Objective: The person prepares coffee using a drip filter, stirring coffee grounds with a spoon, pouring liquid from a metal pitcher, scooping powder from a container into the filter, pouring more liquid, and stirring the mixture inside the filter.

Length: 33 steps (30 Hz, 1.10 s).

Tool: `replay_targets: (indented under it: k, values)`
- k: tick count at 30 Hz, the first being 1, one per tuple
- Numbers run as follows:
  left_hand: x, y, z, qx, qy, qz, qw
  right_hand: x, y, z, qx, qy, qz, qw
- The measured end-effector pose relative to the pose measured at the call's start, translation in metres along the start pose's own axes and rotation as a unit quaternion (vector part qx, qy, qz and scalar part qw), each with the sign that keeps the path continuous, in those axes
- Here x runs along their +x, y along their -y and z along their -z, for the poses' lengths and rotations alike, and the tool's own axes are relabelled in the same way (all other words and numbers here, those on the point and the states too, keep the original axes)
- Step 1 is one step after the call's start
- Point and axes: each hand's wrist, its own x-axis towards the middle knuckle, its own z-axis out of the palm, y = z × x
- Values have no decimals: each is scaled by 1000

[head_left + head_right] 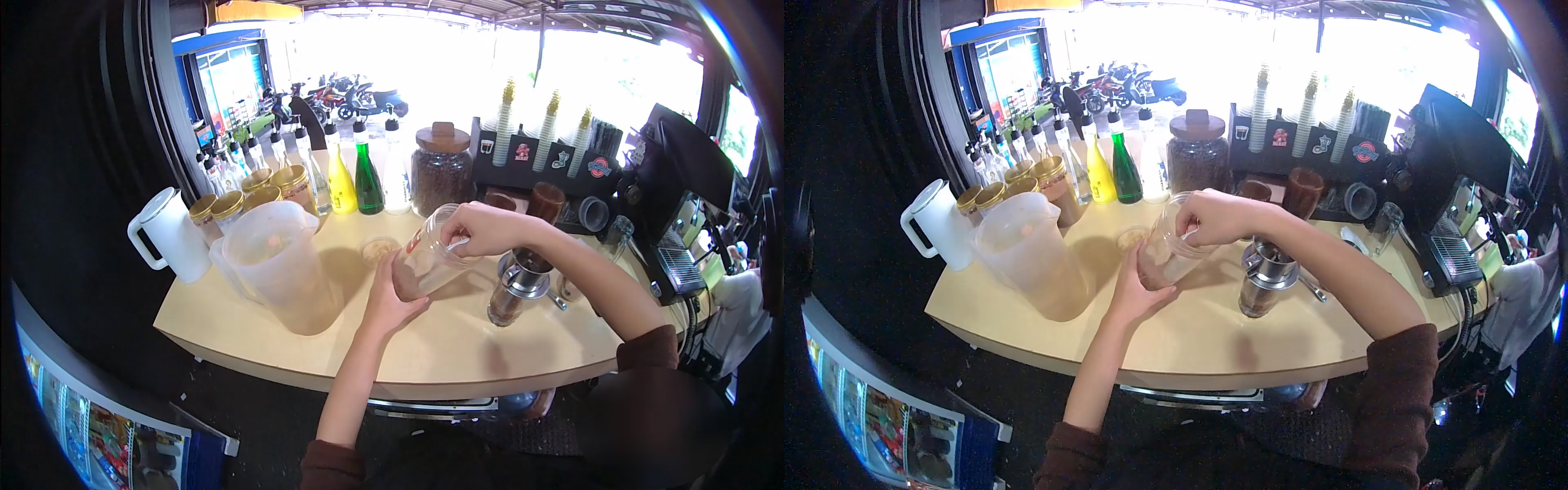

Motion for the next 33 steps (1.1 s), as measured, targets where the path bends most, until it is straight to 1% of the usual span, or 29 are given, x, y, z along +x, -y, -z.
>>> replay_targets:
  k: [1,3,4,5,7,10,12,14,16,18,19,21,23,25,27,29,31,33]
  values:
    - [0,4,-2,1,0,-1,1000,-4,-1,4,0,-2,0,1000]
    - [1,6,-5,-59,-8,15,998,-10,1,13,15,-33,13,999]
    - [0,5,-5,-57,-7,14,998,-18,16,23,46,-10,-58,997]
    - [0,3,-5,-39,-8,20,999,-20,12,24,46,-13,-58,997]
    - [0,-1,-3,-20,-8,22,1000,-26,1,26,44,-45,-23,998]
    - [-1,-7,-4,-23,-14,30,999,-38,-7,29,55,-77,-18,995]
    - [-3,-11,-5,-8,-23,58,998,-47,-16,32,68,-95,-17,993]
    - [-3,-6,-8,-17,-21,47,999,-56,-24,36,80,-111,-17,990]
    - [-3,-3,-9,-28,-18,36,999,-69,-28,40,127,-125,-31,983]
    - [-1,-6,-10,-1,-11,18,1000,-87,-29,45,132,-135,-34,981]
    - [1,-11,-11,-3,-10,17,1000,-96,-30,48,138,-143,-35,979]
    - [2,-21,-14,-69,-3,29,997,-116,-38,49,124,-142,-29,982]
    - [1,-6,-22,-76,-13,32,997,-136,-44,49,149,-152,-36,977]
    - [5,-2,-27,-85,-24,40,995,-157,-43,51,146,-153,-55,976]
    - [4,-2,-27,-91,-16,61,994,-173,-44,48,146,-185,-99,967]
    - [2,5,-28,-95,-17,68,993,-184,-48,44,146,-184,-109,966]
    - [5,1,-30,-100,-21,70,992,-192,-42,45,96,-214,-141,962]
    - [6,-5,-29,-128,-11,86,988,-195,-43,42,103,-206,-146,962]
